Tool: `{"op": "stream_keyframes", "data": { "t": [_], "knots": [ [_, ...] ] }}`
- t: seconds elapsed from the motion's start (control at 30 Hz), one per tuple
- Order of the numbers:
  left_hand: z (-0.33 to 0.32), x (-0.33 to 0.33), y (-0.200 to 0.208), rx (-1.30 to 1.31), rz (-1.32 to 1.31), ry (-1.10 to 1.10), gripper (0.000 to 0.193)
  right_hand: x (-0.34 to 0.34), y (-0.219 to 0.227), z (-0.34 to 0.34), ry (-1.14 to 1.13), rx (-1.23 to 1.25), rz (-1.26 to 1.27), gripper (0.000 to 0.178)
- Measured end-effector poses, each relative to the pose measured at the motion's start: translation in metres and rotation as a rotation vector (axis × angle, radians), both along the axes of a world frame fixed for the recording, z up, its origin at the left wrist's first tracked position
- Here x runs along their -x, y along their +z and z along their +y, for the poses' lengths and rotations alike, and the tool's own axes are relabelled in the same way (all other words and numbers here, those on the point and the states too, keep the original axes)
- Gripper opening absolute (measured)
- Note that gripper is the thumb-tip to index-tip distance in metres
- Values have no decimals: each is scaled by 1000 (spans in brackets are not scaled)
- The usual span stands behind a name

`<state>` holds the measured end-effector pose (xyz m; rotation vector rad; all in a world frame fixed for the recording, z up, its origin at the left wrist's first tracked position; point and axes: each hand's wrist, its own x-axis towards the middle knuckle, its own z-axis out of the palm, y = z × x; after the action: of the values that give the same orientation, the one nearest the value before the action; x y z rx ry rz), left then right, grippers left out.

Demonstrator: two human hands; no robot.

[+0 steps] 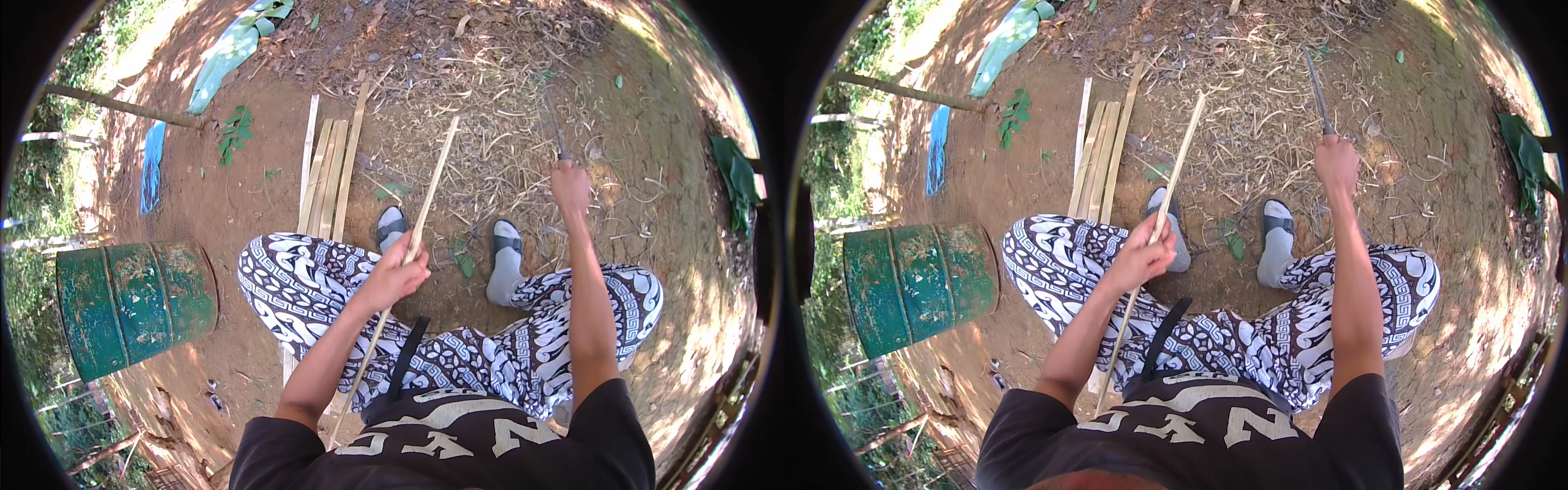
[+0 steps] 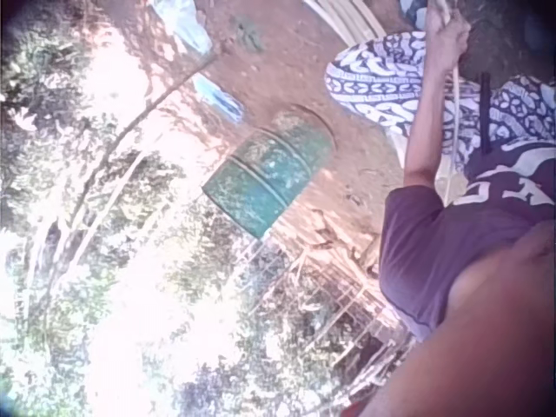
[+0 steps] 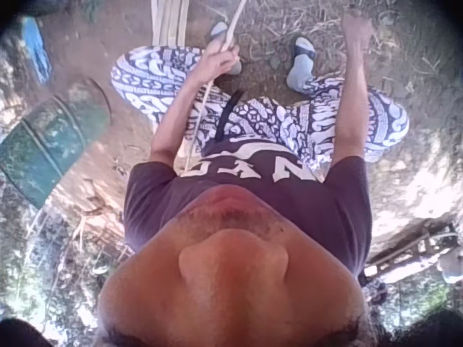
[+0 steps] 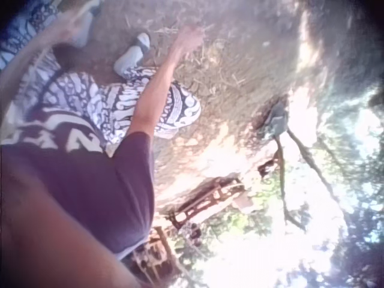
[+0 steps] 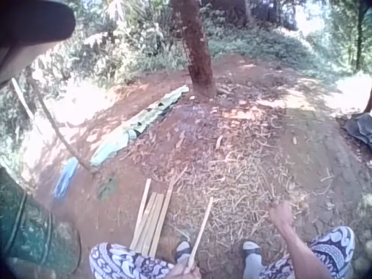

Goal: The person uses a machete to shave thin layers off a long piece of wood while sitting on the ground.

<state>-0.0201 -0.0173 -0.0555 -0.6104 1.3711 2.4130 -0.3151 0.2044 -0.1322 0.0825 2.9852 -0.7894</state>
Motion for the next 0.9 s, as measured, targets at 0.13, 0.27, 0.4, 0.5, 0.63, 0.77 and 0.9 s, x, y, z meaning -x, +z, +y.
{"op": "stream_keyframes", "data": {
  "t": [0.13,0.27,0.4,0.5,0.63,0.77,0.9],
  "knots": [
    [-3,8,6,132,39,71,27,-59,36,-36,154,326,-53,25],
    [3,18,-3,737,118,65,19,-107,72,-59,507,365,-114,11],
    [6,21,9,936,126,14,33,-144,68,-67,874,228,74,9],
    [3,17,1,1024,159,-6,27,-150,69,-71,965,168,91,13],
    [8,16,15,1027,178,-11,27,-133,58,-63,924,159,199,8],
    [4,11,0,1095,109,31,23,-102,29,-50,769,-6,141,6],
    [14,18,3,1023,139,88,21,-126,49,-66,867,72,293,7]
  ]
}}
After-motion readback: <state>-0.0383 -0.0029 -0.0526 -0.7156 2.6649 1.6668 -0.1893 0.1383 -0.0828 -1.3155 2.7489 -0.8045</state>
